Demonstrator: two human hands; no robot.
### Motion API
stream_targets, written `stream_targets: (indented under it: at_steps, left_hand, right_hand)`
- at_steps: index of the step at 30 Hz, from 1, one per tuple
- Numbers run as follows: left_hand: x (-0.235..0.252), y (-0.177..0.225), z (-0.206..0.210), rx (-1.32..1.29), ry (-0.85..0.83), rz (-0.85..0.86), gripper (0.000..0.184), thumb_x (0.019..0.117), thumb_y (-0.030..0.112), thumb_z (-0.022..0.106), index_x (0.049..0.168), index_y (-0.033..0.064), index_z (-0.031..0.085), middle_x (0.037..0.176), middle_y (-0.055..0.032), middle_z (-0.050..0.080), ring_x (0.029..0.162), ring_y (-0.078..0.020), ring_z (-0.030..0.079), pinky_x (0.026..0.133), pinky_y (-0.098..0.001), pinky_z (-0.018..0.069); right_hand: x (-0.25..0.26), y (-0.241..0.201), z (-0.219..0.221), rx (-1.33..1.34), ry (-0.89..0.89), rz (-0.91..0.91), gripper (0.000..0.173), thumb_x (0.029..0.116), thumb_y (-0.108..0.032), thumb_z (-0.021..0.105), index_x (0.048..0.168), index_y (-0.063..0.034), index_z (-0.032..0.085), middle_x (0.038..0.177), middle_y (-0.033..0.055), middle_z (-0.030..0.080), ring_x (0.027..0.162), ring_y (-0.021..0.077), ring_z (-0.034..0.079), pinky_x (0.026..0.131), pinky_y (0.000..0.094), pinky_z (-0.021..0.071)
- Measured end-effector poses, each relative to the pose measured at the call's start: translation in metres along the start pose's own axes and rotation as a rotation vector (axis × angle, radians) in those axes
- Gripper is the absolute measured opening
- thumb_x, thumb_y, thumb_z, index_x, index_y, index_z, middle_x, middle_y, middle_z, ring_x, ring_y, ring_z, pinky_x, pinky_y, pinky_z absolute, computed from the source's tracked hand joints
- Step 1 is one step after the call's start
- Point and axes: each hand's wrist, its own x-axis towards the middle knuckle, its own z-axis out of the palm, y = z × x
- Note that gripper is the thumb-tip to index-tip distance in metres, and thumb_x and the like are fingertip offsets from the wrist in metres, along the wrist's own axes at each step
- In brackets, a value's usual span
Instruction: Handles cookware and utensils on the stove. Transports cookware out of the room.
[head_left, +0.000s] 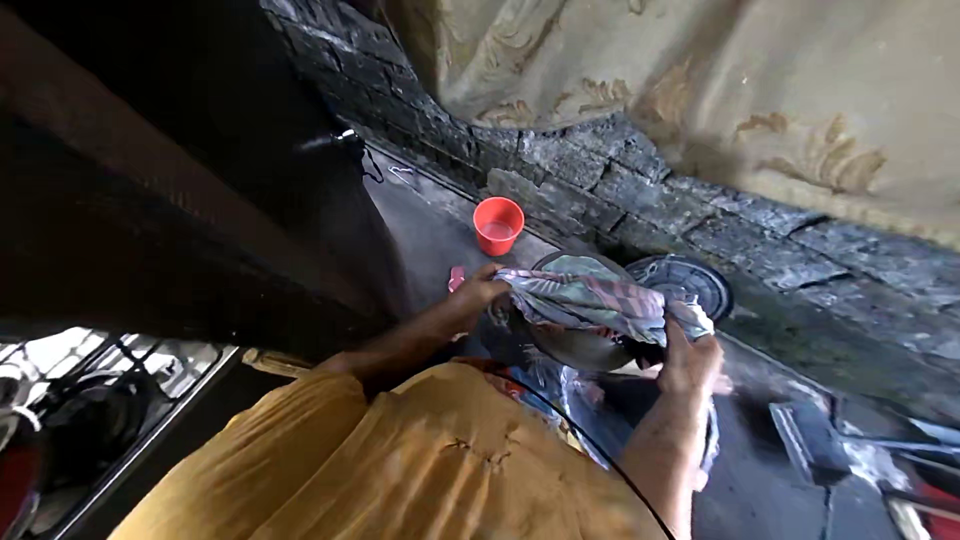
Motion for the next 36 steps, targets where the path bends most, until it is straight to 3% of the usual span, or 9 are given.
stream_targets:
  at_steps: [6,12,15,19,21,28,36]
  left_hand:
    - [0.035,0.019,-0.054,-0.099,0.268,-0.055,0.036,0.1047,0.014,0.054,0.139,0.0039,0.052,0.109,-0.0107,0.067,0.087,-0.0149,0.066,0.074,-0.0324,0.0565]
    - [0.043,0.021,-0.103,-0.134,0.572,0.062,0.035,0.1048,0.012,0.053,0.138,0.0014,0.052,0.119,-0.0112,0.066,0.098,-0.0139,0.067,0.082,-0.0317,0.0579]
    - [0.038,0.014,-0.117,-0.208,0.719,0.152,0.034,0.1026,0.01,0.055,0.135,0.0015,0.054,0.12,-0.0096,0.067,0.101,-0.0135,0.067,0.085,-0.0321,0.0586]
    - [0.023,0.018,-0.124,-0.286,0.863,0.051,0.04,0.1026,0.012,0.054,0.142,0.0073,0.05,0.115,-0.0087,0.068,0.093,-0.0145,0.069,0.079,-0.0333,0.0592]
    - [0.016,0.012,-0.128,-0.316,0.902,0.079,0.043,0.1028,0.015,0.054,0.145,0.0079,0.047,0.112,-0.0087,0.069,0.09,-0.0155,0.069,0.076,-0.0346,0.0601]
    - [0.01,0.005,-0.136,-0.324,1.025,0.177,0.044,0.1047,0.013,0.051,0.147,0.0044,0.043,0.127,-0.009,0.065,0.103,-0.0138,0.068,0.086,-0.0323,0.0593]
    - [0.039,0.021,-0.15,-0.44,1.222,0.191,0.041,0.1024,0.008,0.051,0.143,0.0028,0.048,0.123,-0.0113,0.066,0.097,-0.0151,0.068,0.079,-0.0317,0.0594]
  right_hand:
    - [0.073,-0.06,0.106,-0.142,-0.214,-0.071,0.048,0.0984,-0.031,0.069,0.126,0.007,0.063,0.122,0.0273,0.067,0.116,0.0368,0.065,0.102,0.0573,0.0489]
    - [0.109,-0.126,0.225,-0.266,-0.445,-0.188,0.053,0.0992,-0.032,0.068,0.127,0.0123,0.06,0.128,0.0324,0.062,0.124,0.0431,0.059,0.107,0.059,0.0435]
    - [0.117,-0.145,0.28,-0.221,-0.574,-0.254,0.051,0.0991,-0.03,0.068,0.128,0.0116,0.06,0.129,0.0311,0.061,0.125,0.0409,0.058,0.108,0.0569,0.0437]
    - [0.118,-0.163,0.349,-0.083,-0.765,-0.389,0.037,0.0977,-0.021,0.069,0.124,0.0058,0.066,0.121,0.022,0.069,0.116,0.0287,0.067,0.105,0.0494,0.0507]
    - [0.113,-0.171,0.376,-0.029,-0.862,-0.431,0.035,0.0973,-0.018,0.069,0.123,0.0049,0.066,0.12,0.0198,0.071,0.114,0.0251,0.068,0.104,0.0469,0.0523]
    - [0.092,-0.206,0.431,-0.014,-1.042,-0.502,0.031,0.0966,-0.014,0.069,0.119,0.007,0.067,0.115,0.0194,0.071,0.109,0.0231,0.069,0.1,0.0428,0.0541]
    - [0.092,-0.239,0.495,-0.038,-1.182,-0.574,0.03,0.0965,-0.01,0.067,0.122,0.0045,0.067,0.12,0.0184,0.071,0.113,0.0228,0.068,0.102,0.0434,0.0534]
